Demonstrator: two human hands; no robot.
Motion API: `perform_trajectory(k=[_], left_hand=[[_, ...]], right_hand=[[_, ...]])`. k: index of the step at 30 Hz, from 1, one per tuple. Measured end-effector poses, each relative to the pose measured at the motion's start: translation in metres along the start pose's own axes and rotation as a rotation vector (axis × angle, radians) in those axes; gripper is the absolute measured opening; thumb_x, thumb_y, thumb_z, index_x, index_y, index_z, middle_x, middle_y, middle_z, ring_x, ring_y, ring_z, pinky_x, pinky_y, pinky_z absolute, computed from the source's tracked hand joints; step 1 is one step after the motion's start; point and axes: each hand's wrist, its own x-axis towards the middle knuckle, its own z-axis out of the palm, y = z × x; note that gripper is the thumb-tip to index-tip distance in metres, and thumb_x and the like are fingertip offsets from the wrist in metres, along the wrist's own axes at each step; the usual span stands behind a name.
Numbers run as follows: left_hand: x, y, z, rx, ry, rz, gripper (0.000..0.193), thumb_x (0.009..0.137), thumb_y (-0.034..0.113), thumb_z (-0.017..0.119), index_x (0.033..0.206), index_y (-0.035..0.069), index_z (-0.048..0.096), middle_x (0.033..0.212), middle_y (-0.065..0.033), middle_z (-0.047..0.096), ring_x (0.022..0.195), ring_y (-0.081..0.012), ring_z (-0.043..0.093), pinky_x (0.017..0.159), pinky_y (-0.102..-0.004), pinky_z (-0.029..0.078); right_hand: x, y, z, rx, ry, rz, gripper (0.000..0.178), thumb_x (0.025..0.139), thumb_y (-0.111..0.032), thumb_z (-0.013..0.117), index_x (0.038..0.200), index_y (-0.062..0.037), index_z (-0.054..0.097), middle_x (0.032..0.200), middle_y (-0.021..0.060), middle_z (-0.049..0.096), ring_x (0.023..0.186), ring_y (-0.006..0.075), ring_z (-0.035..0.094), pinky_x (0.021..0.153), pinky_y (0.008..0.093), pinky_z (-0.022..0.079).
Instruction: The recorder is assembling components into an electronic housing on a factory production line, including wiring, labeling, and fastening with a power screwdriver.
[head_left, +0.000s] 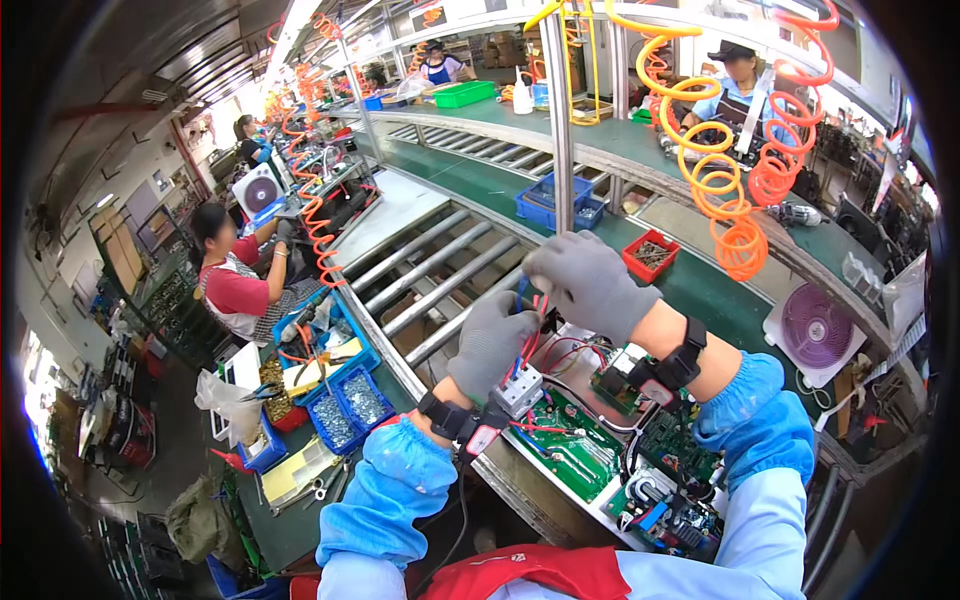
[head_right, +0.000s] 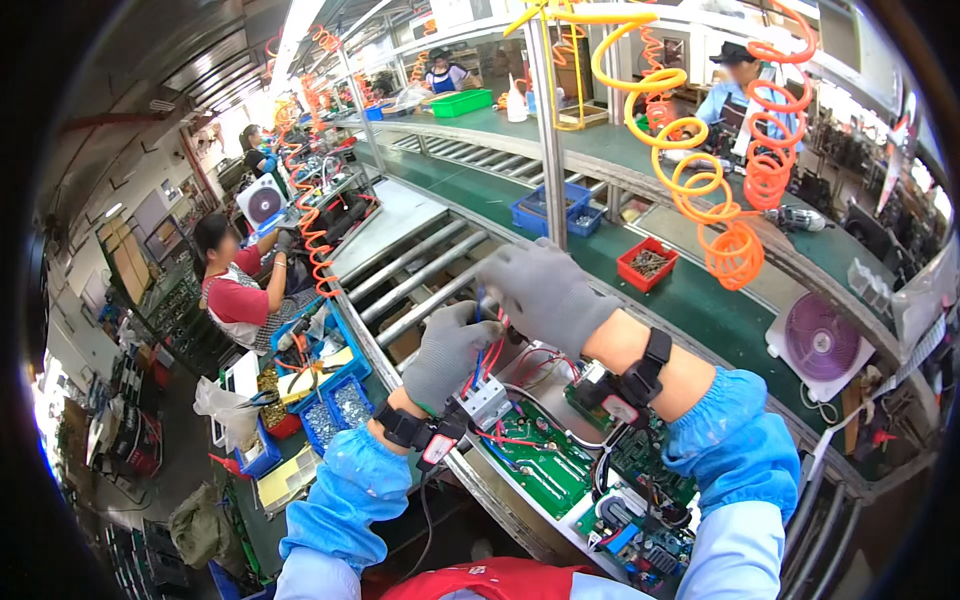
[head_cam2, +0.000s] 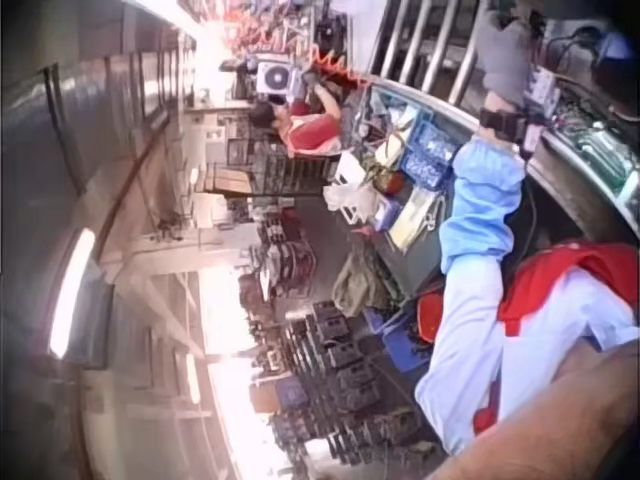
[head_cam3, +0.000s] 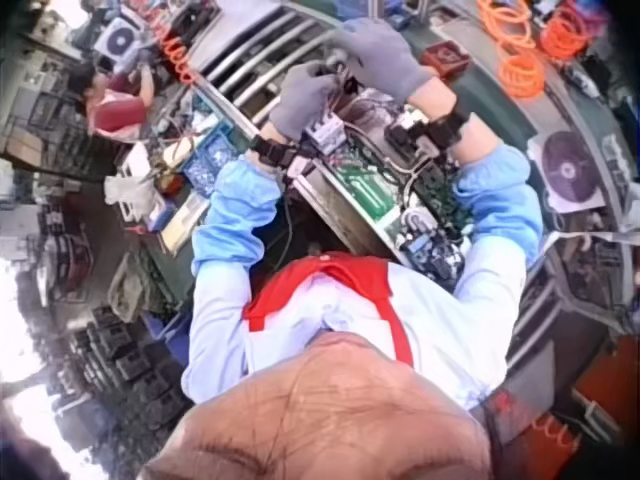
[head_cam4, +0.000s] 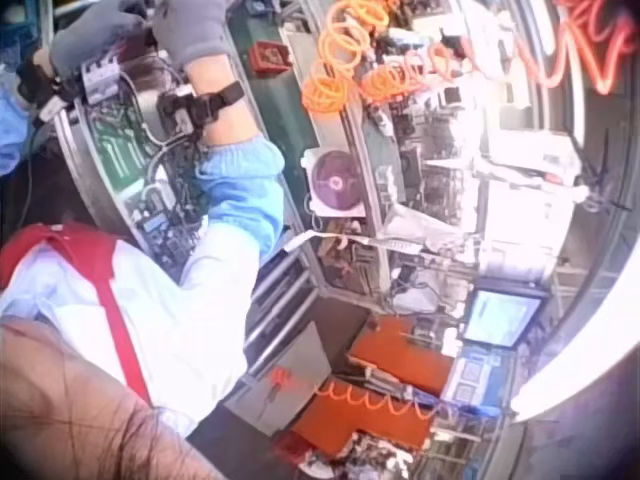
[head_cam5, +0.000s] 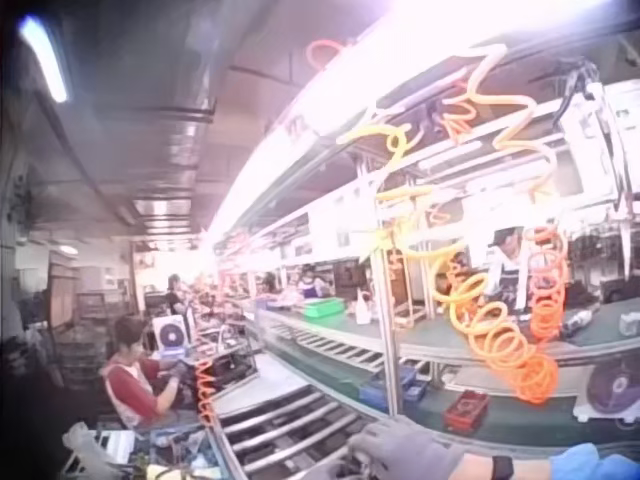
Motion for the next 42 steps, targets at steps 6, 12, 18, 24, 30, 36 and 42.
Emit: perform_trajectory(k=[6, 12, 18, 24, 30, 36, 42], left_hand=[[-0.002, -0.003, -0.003, -0.197, -0.019, -0.155, 0.029, 0.079, 0.024, 0.066, 0.084, -0.005, 0.063, 0.063, -0.0111, 0.057, 0.059, -0.0169, 0.055, 0.056, -0.0333, 0.044], [-0.002, -0.009, 0.001, -0.129, 0.002, -0.061, 0.035, 0.078, 0.028, 0.064, 0.1, 0.001, 0.065, 0.086, -0.0176, 0.067, 0.079, -0.0279, 0.065, 0.073, -0.0373, 0.049], [0.004, -0.007, 0.007, 0.104, -0.059, -0.143, 0.044, 0.078, 0.038, 0.064, 0.106, 0.004, 0.066, 0.097, -0.0214, 0.068, 0.093, -0.0327, 0.067, 0.082, -0.0399, 0.05], [0.006, 0.004, 0.005, 0.072, -0.069, -0.119, 0.044, 0.081, 0.046, 0.063, 0.089, 0.004, 0.068, 0.079, -0.0179, 0.067, 0.078, -0.0306, 0.066, 0.072, -0.0397, 0.049], [-0.005, 0.016, -0.005, -0.037, 0.001, -0.14, 0.032, 0.077, 0.027, 0.065, 0.084, -0.004, 0.062, 0.069, -0.0162, 0.06, 0.066, -0.0239, 0.06, 0.062, -0.0381, 0.046], [-0.003, 0.007, -0.008, 0.012, -0.041, -0.089, 0.033, 0.08, 0.028, 0.064, 0.088, -0.003, 0.063, 0.073, -0.0158, 0.062, 0.07, -0.0235, 0.062, 0.066, -0.0364, 0.047], [-0.004, 0.001, -0.004, 0.07, -0.04, -0.031, 0.038, 0.077, 0.029, 0.065, 0.092, -0.006, 0.065, 0.078, -0.0171, 0.064, 0.072, -0.0249, 0.063, 0.068, -0.0368, 0.048]], right_hand=[[0.013, 0.015, 0.019, 0.189, -0.195, 0.413, 0.032, 0.076, -0.012, 0.056, 0.106, -0.0082, 0.066, 0.1, 0.0167, 0.066, 0.101, 0.0345, 0.063, 0.086, 0.0443, 0.049], [0.023, 0.014, 0.015, 0.166, -0.494, 0.296, 0.032, 0.074, -0.018, 0.058, 0.103, -0.0081, 0.066, 0.105, 0.0167, 0.064, 0.102, 0.0352, 0.061, 0.088, 0.0434, 0.047], [-0.01, 0.014, -0.011, -0.155, -0.268, 0.094, 0.027, 0.078, -0.013, 0.058, 0.104, -0.0086, 0.062, 0.101, 0.013, 0.058, 0.1, 0.0332, 0.057, 0.085, 0.0473, 0.045], [-0.026, 0.024, 0.006, -0.014, -0.124, 0.185, 0.038, 0.082, -0.024, 0.061, 0.118, -0.0139, 0.06, 0.106, 0.0105, 0.058, 0.106, 0.0326, 0.056, 0.088, 0.0472, 0.044], [-0.01, 0.013, 0.021, -0.126, -0.293, 0.086, 0.022, 0.081, -0.023, 0.061, 0.102, -0.0164, 0.065, 0.096, 0.008, 0.06, 0.098, 0.0282, 0.056, 0.082, 0.041, 0.042], [-0.028, 0.02, -0.003, -0.256, -0.162, 0.099, 0.012, 0.083, -0.019, 0.06, 0.091, -0.0123, 0.066, 0.09, 0.0076, 0.061, 0.091, 0.0265, 0.061, 0.076, 0.039, 0.047], [-0.043, 0.033, 0.02, 0.57, -0.331, 0.73, 0.026, 0.085, -0.021, 0.068, 0.104, -0.0029, 0.067, 0.091, 0.0127, 0.071, 0.082, 0.02, 0.069, 0.075, 0.032, 0.054]])
